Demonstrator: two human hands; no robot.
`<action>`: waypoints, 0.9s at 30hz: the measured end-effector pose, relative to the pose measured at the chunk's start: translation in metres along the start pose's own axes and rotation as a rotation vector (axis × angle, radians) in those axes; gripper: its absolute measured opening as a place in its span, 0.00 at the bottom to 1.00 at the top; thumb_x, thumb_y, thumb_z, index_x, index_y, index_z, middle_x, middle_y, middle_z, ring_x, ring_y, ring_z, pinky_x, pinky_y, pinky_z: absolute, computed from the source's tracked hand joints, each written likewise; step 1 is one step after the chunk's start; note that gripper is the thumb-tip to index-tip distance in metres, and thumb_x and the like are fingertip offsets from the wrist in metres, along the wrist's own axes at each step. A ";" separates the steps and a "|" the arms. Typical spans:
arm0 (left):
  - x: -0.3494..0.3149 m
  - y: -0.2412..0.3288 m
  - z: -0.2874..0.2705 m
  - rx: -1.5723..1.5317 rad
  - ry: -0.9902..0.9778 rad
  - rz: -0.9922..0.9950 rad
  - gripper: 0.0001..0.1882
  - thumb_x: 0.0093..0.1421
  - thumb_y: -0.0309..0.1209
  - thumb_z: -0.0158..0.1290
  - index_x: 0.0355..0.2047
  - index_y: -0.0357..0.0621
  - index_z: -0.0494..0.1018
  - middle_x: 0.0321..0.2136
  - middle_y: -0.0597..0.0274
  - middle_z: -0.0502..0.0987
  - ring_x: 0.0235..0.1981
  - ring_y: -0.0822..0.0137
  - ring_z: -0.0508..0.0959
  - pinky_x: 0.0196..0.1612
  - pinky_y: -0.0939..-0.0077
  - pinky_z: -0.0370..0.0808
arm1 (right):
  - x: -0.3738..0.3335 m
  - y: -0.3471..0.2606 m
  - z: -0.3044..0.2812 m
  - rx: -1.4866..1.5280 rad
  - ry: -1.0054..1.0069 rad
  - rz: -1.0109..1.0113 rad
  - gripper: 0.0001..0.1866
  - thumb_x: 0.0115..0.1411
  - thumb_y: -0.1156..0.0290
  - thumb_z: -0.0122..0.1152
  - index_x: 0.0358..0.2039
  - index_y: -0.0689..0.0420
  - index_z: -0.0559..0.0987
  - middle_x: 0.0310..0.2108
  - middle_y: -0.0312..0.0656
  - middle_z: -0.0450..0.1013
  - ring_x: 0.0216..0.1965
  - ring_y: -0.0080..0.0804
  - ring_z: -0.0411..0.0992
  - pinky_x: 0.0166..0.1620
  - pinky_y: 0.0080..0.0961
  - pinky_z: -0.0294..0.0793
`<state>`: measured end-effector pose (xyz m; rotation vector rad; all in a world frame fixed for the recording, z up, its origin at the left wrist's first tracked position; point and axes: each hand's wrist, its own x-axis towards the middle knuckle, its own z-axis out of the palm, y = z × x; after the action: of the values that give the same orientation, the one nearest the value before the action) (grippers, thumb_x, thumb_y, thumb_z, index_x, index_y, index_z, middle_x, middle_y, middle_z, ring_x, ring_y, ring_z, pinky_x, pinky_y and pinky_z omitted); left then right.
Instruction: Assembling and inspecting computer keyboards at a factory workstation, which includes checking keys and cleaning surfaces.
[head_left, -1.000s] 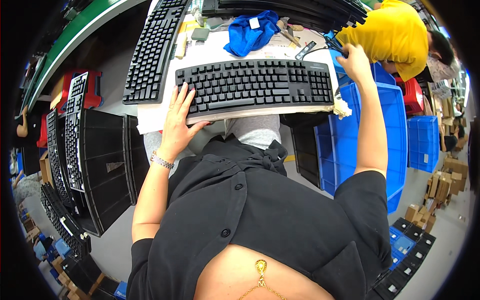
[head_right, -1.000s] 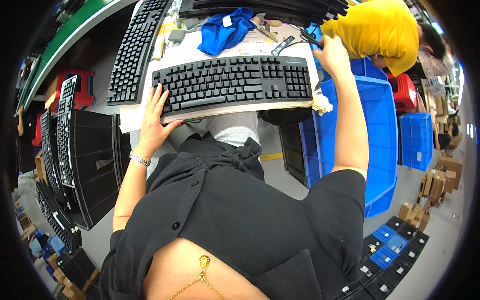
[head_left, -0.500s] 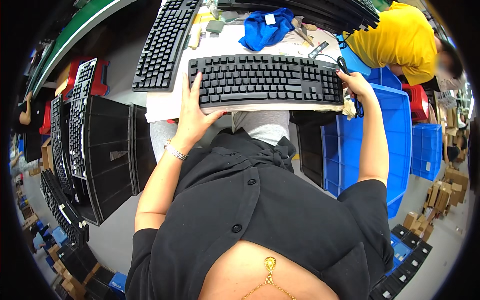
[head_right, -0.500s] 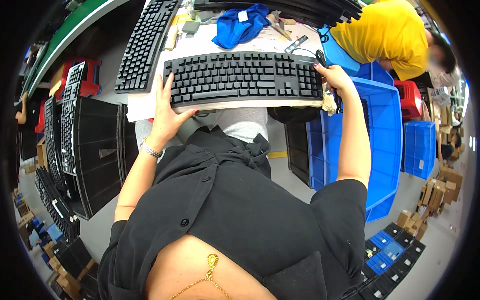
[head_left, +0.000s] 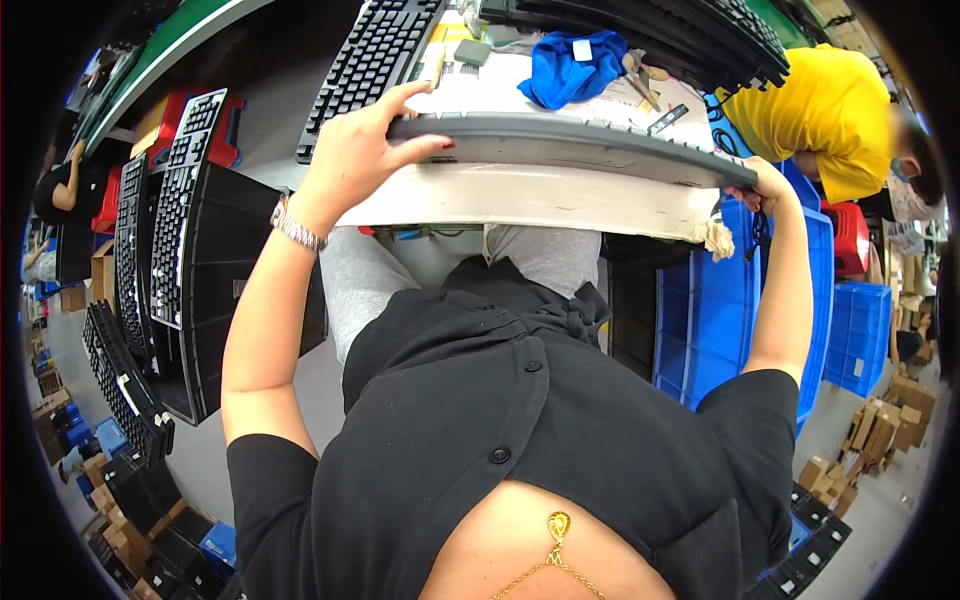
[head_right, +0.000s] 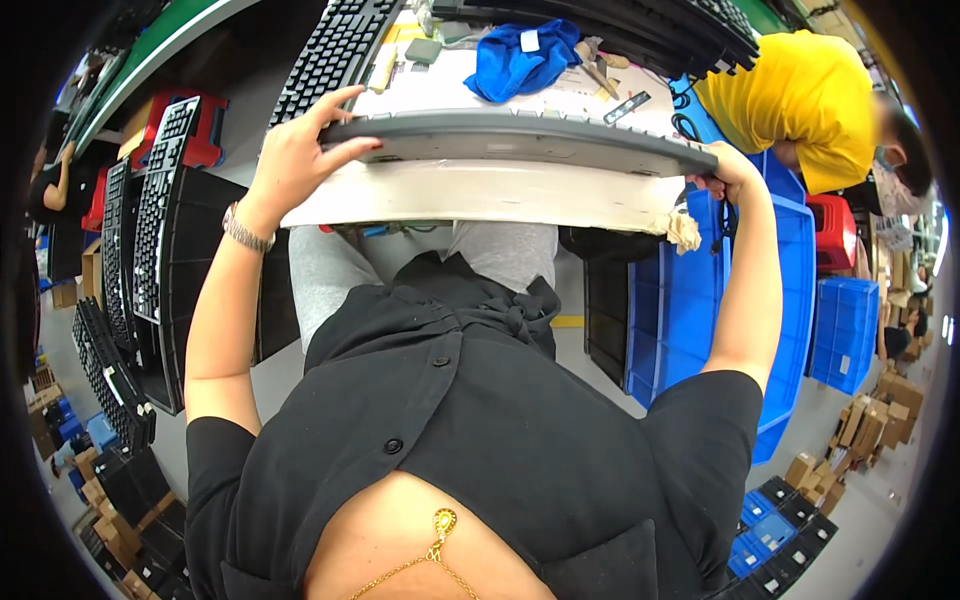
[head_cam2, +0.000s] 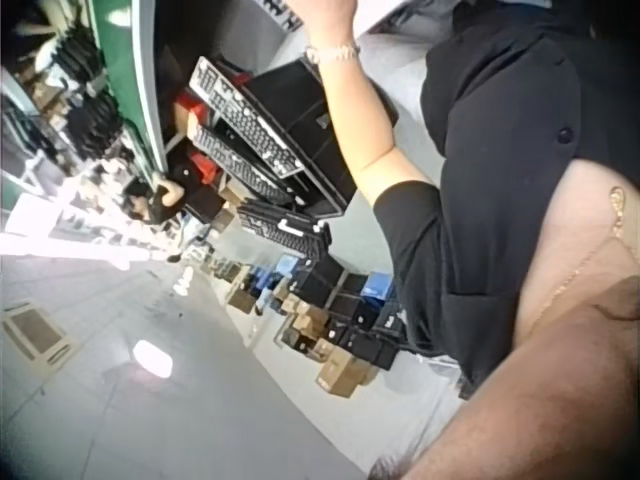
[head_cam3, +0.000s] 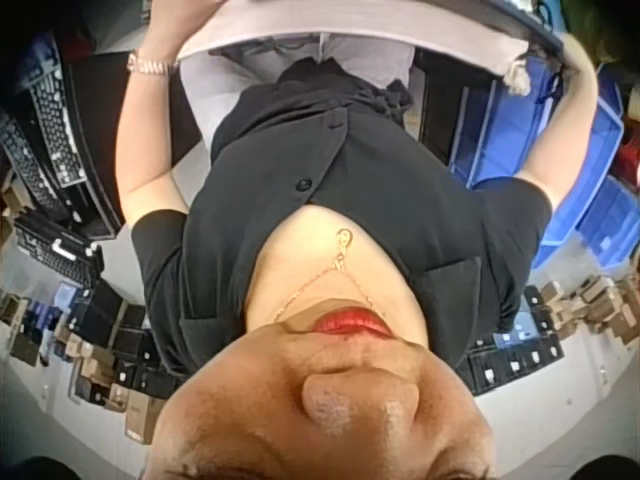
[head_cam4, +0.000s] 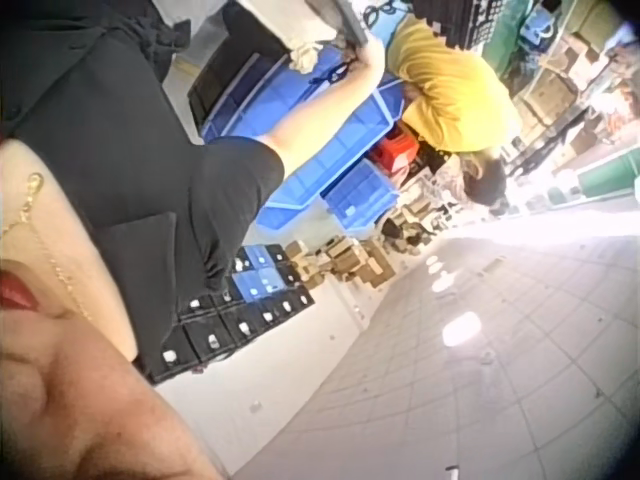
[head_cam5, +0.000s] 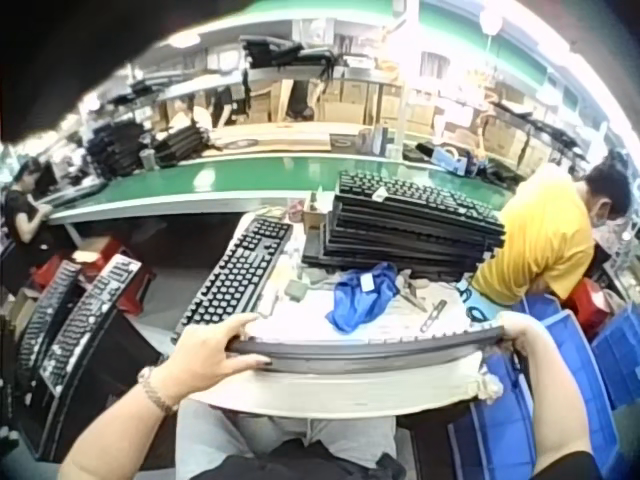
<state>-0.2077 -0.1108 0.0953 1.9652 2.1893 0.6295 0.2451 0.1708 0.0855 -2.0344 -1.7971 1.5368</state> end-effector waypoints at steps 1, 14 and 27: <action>0.010 -0.005 0.001 0.002 0.012 0.004 0.34 0.60 0.48 0.65 0.62 0.45 0.72 0.43 0.54 0.84 0.38 0.65 0.83 0.40 0.73 0.78 | 0.001 0.000 0.000 0.062 -0.014 -0.011 0.23 0.67 0.51 0.61 0.29 0.61 0.78 0.17 0.37 0.68 0.09 0.17 0.54 0.13 0.16 0.50; 0.065 -0.046 0.031 -0.448 -0.106 -0.121 0.26 0.67 0.50 0.58 0.46 0.37 0.81 0.33 0.62 0.82 0.30 0.71 0.75 0.36 0.79 0.72 | 0.031 0.011 0.000 0.716 -0.180 -0.107 0.17 0.68 0.54 0.62 0.38 0.58 0.77 0.28 0.37 0.72 0.14 0.14 0.55 0.17 0.13 0.50; 0.077 -0.047 0.030 -0.806 -0.320 -0.415 0.27 0.66 0.50 0.58 0.40 0.31 0.82 0.28 0.63 0.78 0.25 0.76 0.71 0.27 0.86 0.68 | 0.024 -0.015 0.023 0.543 -0.329 -0.048 0.17 0.66 0.55 0.65 0.34 0.57 0.77 0.22 0.35 0.69 0.11 0.13 0.53 0.14 0.14 0.50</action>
<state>-0.2508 -0.0321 0.0638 1.0792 1.6763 0.8674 0.2152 0.1815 0.0677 -1.5432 -1.2770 2.1445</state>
